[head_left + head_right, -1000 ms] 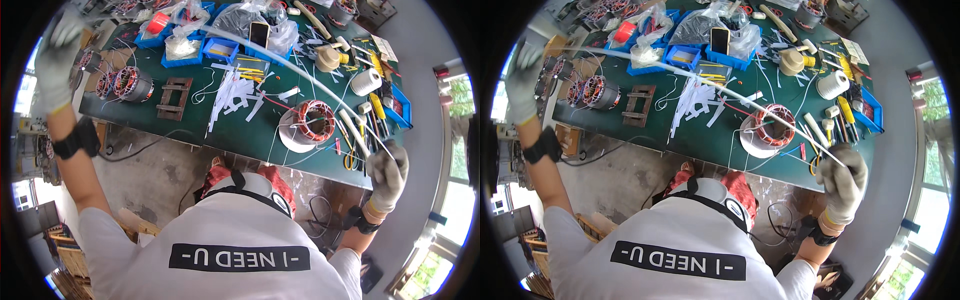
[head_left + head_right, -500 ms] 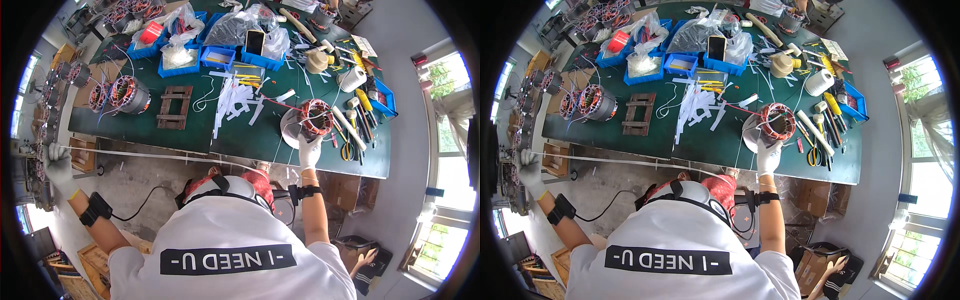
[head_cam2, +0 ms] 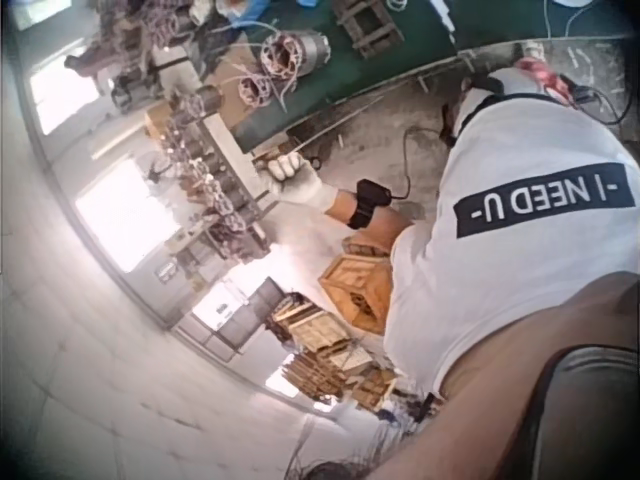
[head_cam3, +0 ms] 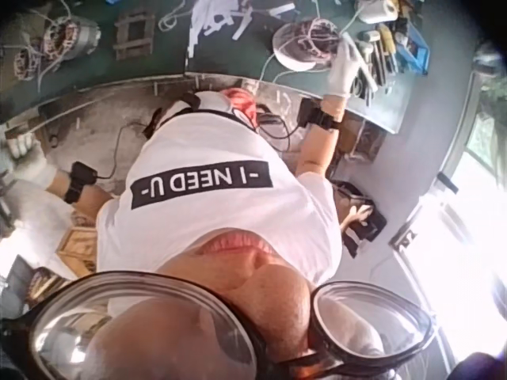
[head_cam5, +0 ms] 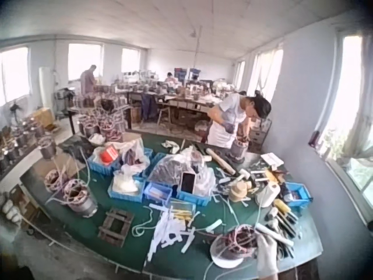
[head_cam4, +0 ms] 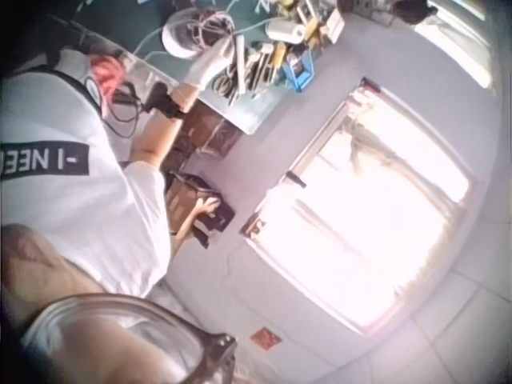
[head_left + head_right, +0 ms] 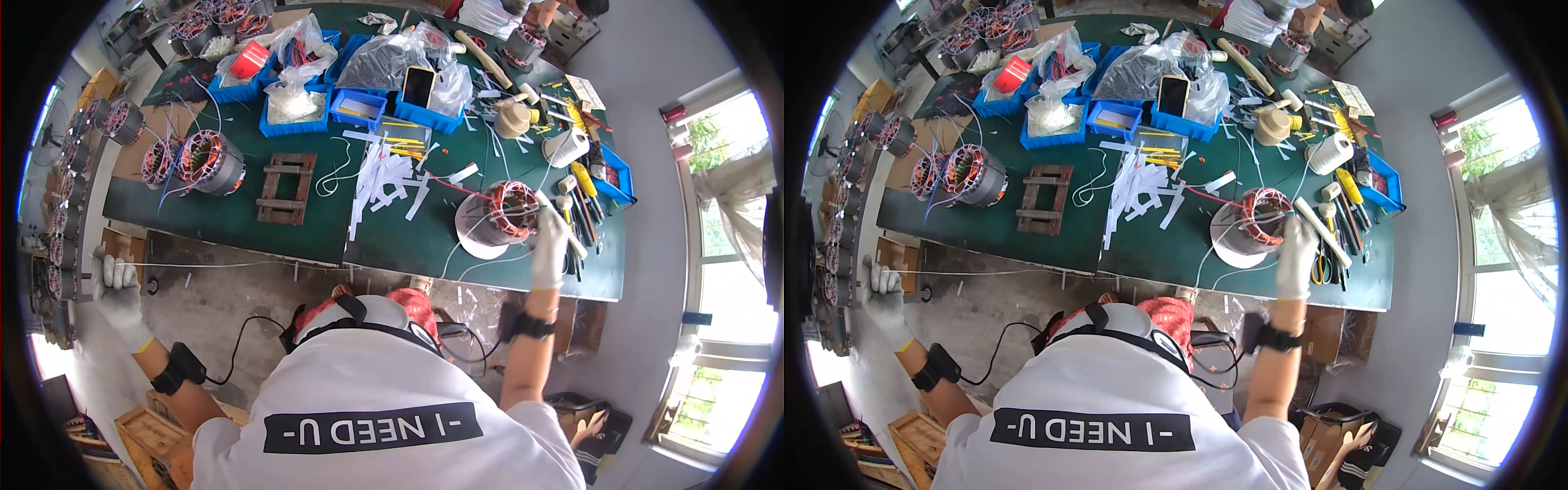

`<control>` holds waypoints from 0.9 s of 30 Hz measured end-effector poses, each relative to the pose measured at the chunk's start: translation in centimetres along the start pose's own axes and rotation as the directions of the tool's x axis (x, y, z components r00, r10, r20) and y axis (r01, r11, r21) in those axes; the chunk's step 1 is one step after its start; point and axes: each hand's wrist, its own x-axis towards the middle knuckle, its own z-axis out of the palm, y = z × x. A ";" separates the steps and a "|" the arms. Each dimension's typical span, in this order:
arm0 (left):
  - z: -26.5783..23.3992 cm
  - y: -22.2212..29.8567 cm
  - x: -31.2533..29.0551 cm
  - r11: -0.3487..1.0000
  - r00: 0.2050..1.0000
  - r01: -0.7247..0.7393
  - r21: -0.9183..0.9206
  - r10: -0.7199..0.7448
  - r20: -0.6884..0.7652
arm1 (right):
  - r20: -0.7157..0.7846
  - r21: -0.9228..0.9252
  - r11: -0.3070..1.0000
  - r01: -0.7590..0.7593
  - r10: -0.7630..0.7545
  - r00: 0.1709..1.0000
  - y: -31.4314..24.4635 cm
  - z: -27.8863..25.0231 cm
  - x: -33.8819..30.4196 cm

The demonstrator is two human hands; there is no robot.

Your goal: Tying and securing wires on an electric motor stator using white string and wire cutters in an assembly line setting.

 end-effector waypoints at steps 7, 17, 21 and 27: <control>7.6 -8.3 3.4 0.993 0.991 0.113 -0.022 -0.115 -0.068 | 0.646 -0.051 0.972 0.229 -0.142 0.750 -11.6 -1.4 0.1; 9.5 -26.1 11.0 0.085 0.915 0.191 0.978 -0.376 -0.146 | 0.006 0.269 0.962 -0.043 0.043 0.999 0.7 -27.7 -8.1; 6.3 -39.4 14.4 -0.393 0.838 0.253 0.884 -0.368 -0.403 | -0.340 -0.033 0.837 -0.546 0.504 0.794 6.3 -44.4 -11.5; 3.5 -47.3 16.7 -0.591 0.672 0.446 0.672 -0.275 -0.688 | -0.684 -0.313 0.407 -0.858 0.530 0.501 7.2 -55.4 -17.1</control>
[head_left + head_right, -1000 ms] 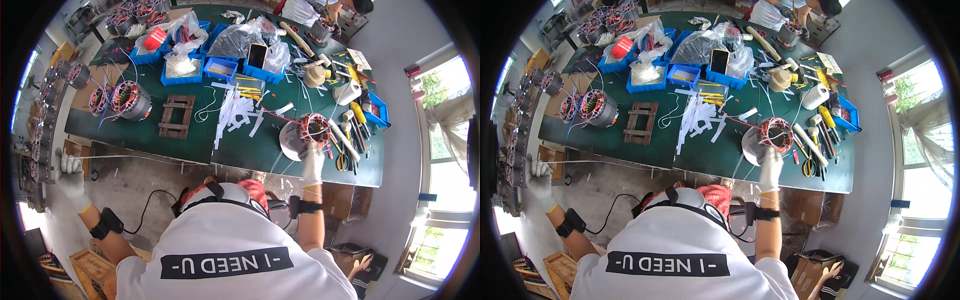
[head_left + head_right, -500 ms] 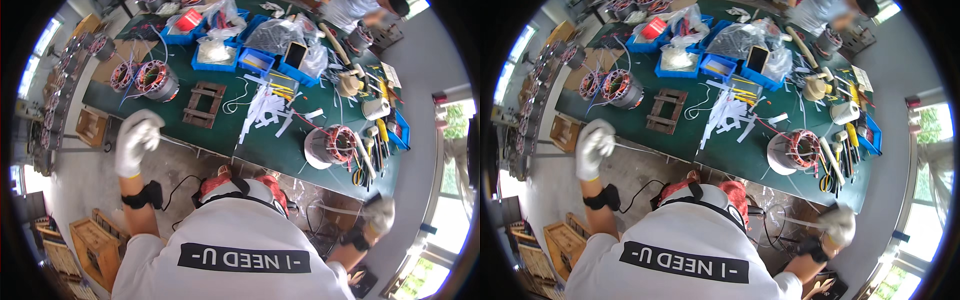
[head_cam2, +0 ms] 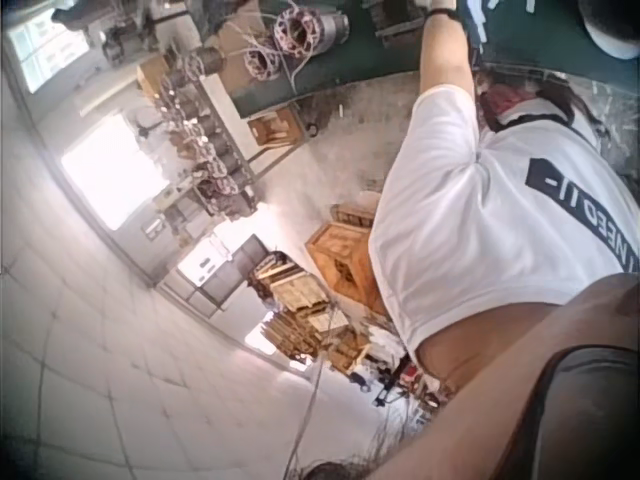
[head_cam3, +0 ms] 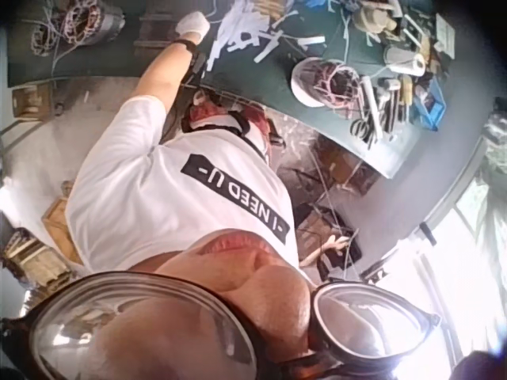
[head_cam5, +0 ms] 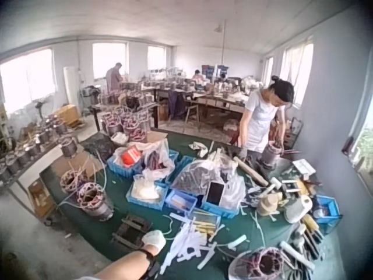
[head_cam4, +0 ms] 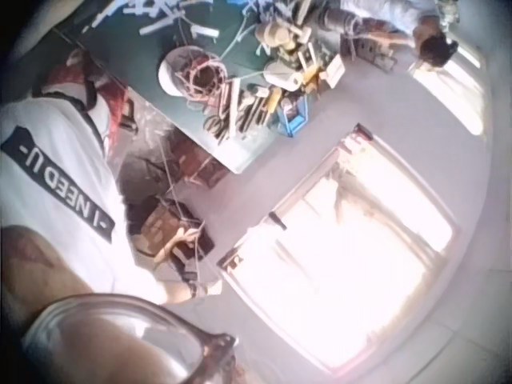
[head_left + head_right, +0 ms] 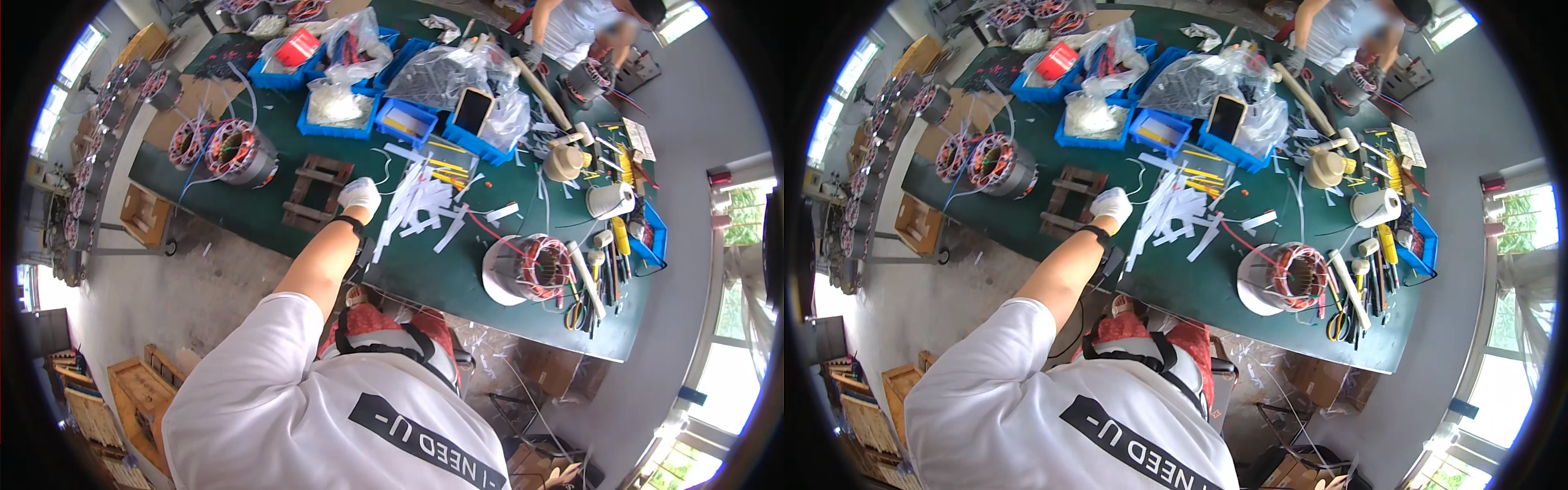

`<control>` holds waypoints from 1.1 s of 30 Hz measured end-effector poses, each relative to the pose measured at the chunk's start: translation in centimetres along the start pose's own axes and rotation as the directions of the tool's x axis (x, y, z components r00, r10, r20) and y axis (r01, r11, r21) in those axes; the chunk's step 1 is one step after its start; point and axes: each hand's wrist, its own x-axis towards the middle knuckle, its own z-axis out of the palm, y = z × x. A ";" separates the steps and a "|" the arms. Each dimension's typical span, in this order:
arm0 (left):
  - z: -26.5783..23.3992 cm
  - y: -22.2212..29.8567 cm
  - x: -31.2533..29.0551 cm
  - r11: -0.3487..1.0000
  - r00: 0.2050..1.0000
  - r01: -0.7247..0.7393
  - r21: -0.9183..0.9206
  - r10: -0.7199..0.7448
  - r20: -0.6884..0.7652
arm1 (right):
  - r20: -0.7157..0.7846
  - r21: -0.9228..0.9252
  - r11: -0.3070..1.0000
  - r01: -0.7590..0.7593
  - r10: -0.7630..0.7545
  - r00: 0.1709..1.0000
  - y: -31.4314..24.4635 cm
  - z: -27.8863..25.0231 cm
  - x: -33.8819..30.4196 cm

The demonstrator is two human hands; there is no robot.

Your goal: Tying and securing wires on an electric motor stator using white string and wire cutters in an assembly line setting.

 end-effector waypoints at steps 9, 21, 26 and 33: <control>1.3 -2.4 -0.8 0.941 0.994 -0.087 -0.327 0.062 -0.085 | 0.308 0.666 0.529 0.526 -0.837 0.451 -26.9 16.7 -30.5; -9.6 -6.1 -22.8 0.086 0.911 0.257 -0.963 0.312 0.271 | 0.049 0.407 0.621 0.669 -0.747 0.663 -62.5 57.9 -53.6; -11.0 -7.4 -20.1 -0.070 0.964 0.094 -0.993 0.255 0.073 | -0.001 0.207 0.687 0.697 -0.712 0.702 -65.2 62.0 -54.5; -14.5 -7.6 -15.7 -0.042 0.981 -0.108 -0.993 0.159 -0.113 | -0.071 0.281 0.770 0.573 -0.579 0.812 -66.9 63.4 -55.3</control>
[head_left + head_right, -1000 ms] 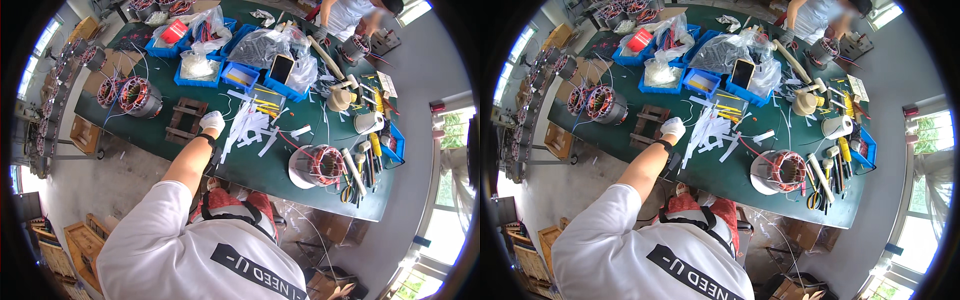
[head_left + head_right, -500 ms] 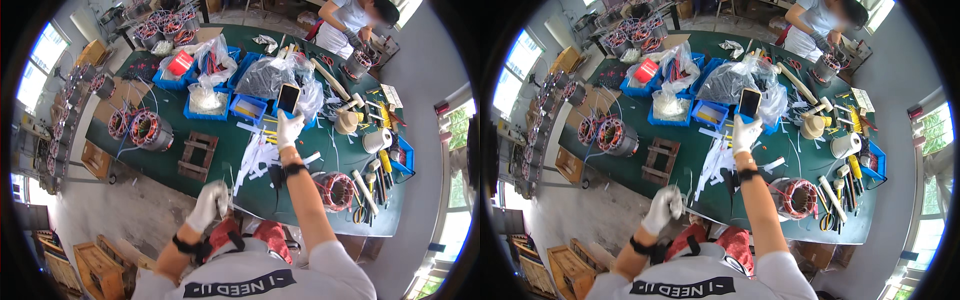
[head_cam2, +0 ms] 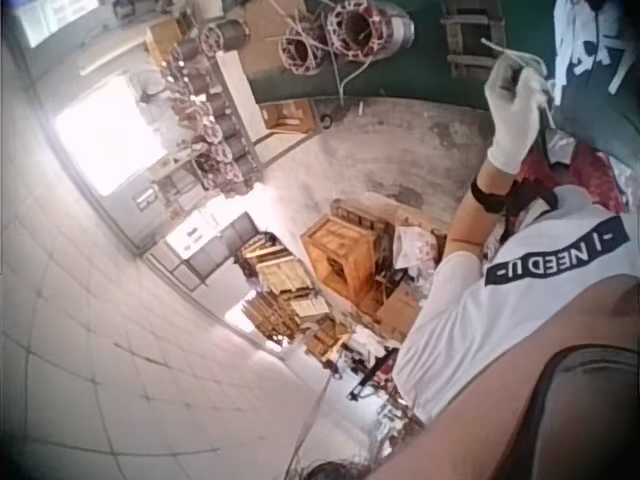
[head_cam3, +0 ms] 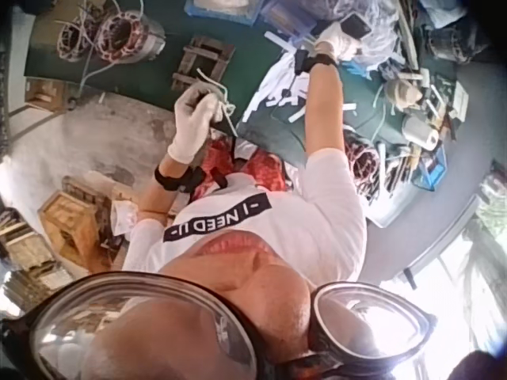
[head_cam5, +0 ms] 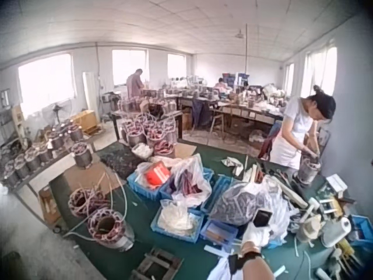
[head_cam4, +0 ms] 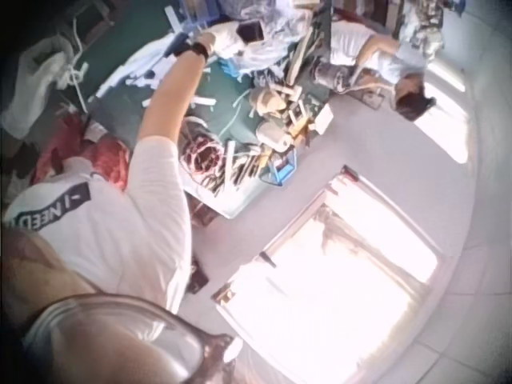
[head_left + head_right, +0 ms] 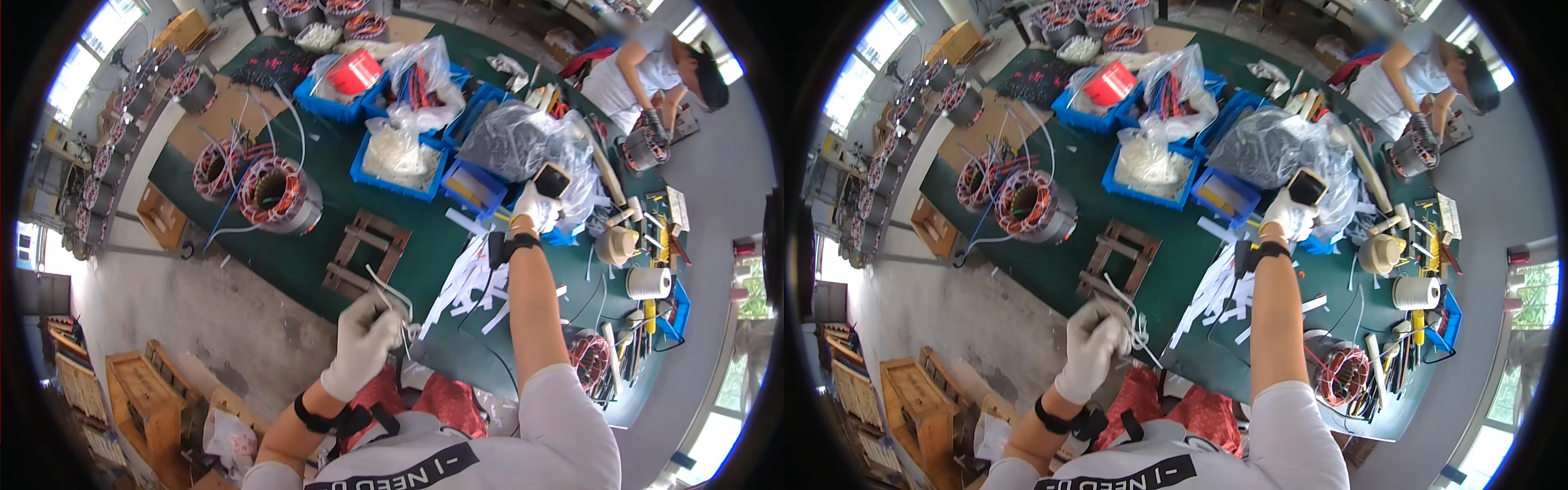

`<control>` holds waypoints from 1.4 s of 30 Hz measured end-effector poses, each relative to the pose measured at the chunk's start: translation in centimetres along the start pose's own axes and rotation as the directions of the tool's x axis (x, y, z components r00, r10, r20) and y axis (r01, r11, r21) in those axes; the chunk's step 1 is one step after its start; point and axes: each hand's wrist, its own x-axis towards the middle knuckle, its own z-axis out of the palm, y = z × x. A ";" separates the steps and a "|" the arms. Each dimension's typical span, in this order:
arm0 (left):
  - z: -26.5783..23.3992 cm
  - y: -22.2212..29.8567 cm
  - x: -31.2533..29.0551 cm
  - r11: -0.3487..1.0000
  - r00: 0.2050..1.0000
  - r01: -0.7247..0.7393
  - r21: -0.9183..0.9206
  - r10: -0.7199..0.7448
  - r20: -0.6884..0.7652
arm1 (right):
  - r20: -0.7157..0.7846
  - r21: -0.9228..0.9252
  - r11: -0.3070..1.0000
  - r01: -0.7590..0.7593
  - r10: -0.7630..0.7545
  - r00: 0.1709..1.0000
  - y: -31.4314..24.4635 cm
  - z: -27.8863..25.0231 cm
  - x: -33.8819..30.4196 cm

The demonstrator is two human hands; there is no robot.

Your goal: Tying and securing wires on an electric motor stator using white string and wire cutters in an assembly line setting.

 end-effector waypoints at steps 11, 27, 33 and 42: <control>-2.9 -0.1 2.5 0.922 0.984 0.100 -0.374 -0.147 -0.097 | 0.090 -0.034 0.999 0.035 -0.032 0.995 0.0 -0.1 0.0; -2.4 -0.4 0.1 0.930 0.988 0.103 -0.352 -0.137 -0.074 | 0.193 -0.108 0.994 -0.022 0.042 0.980 -1.1 -2.8 -0.5; -0.5 1.6 -1.3 0.959 0.986 0.155 -0.235 -0.167 -0.029 | 0.655 0.716 0.611 -0.338 -0.756 0.019 5.1 -16.6 -11.1; 2.8 0.3 -5.4 0.861 0.857 0.456 -0.228 -0.354 0.375 | 0.886 0.338 0.872 -0.354 -0.422 -0.193 21.1 -30.8 -11.6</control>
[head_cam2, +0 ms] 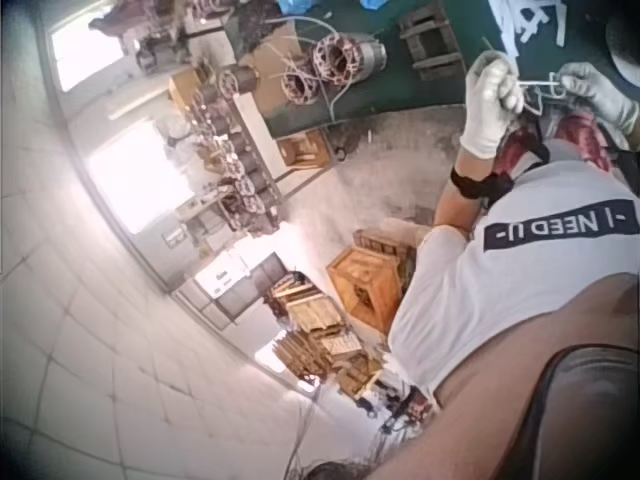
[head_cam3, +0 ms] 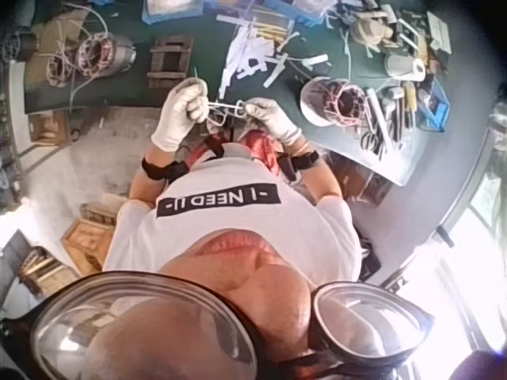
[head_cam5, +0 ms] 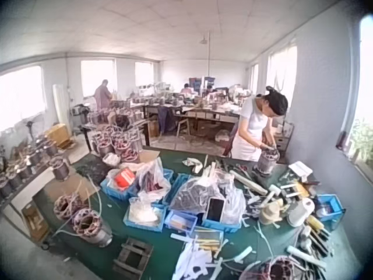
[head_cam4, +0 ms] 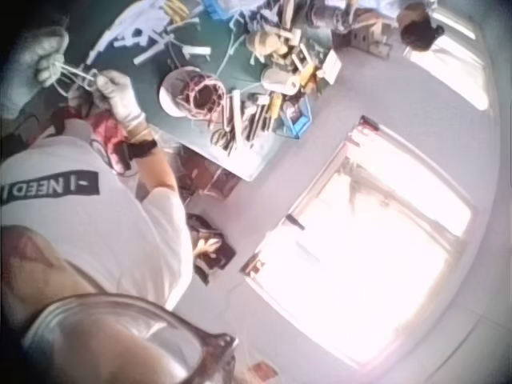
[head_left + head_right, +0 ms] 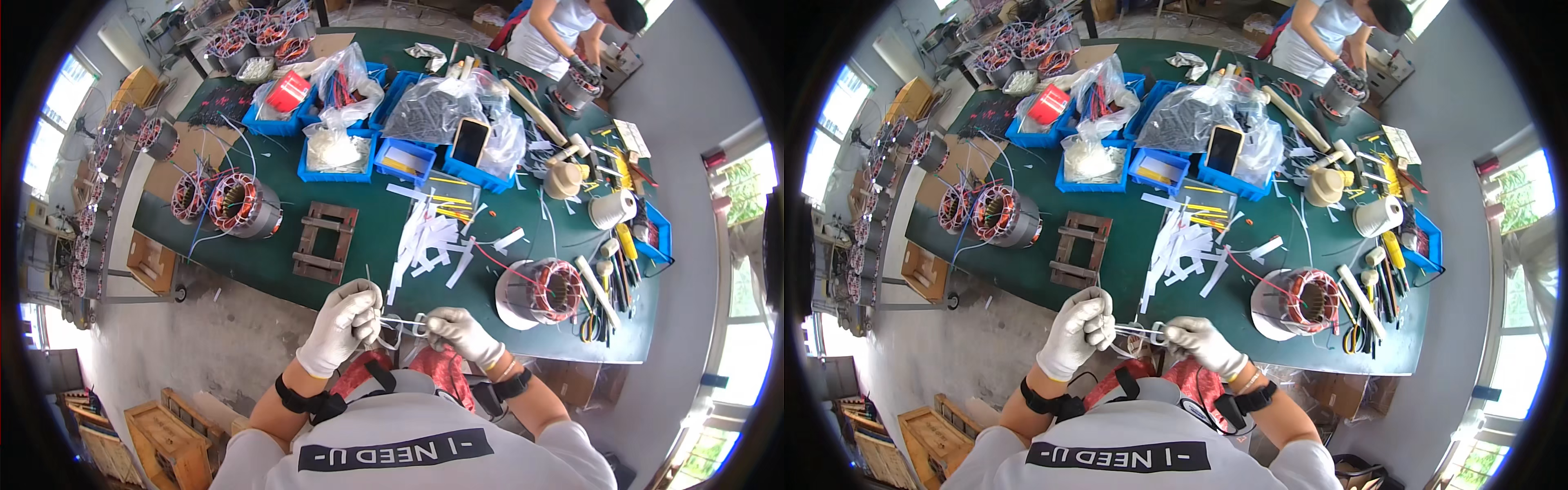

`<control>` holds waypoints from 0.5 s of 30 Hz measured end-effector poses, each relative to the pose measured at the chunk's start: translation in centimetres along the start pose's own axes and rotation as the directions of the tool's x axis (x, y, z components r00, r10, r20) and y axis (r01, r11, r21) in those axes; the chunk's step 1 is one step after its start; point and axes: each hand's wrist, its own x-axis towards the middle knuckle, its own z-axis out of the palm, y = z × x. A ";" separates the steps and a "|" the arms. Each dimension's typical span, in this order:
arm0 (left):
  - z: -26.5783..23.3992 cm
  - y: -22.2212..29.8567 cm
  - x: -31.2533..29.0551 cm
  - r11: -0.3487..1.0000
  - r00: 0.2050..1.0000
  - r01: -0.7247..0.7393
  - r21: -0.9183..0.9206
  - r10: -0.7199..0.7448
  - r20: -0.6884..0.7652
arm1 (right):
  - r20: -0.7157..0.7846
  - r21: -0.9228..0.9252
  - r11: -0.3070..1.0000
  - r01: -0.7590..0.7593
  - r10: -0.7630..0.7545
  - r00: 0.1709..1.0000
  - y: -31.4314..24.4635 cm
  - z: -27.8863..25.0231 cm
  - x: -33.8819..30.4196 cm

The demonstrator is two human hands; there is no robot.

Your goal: Tying and securing wires on an electric motor stator using white string and wire cutters in an assembly line setting.

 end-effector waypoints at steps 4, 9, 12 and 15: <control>1.5 -0.8 0.5 0.991 0.947 0.108 -0.085 -0.077 0.311 | -0.151 -0.383 0.906 -0.179 0.129 0.980 5.8 -6.9 -8.6; 4.6 -1.5 1.1 0.947 0.937 0.109 0.302 -0.200 0.288 | -0.828 -0.158 0.968 -0.196 -0.022 0.560 8.7 -13.1 -27.2; 7.9 -5.5 0.8 0.890 0.885 0.169 0.423 -0.326 0.332 | -0.886 0.020 0.998 -0.065 0.048 0.462 5.2 -14.2 -36.8; 10.1 -7.5 1.6 0.940 0.867 0.191 0.282 -0.296 0.401 | -0.878 -0.237 0.832 -0.502 0.038 0.478 1.5 -12.6 -37.4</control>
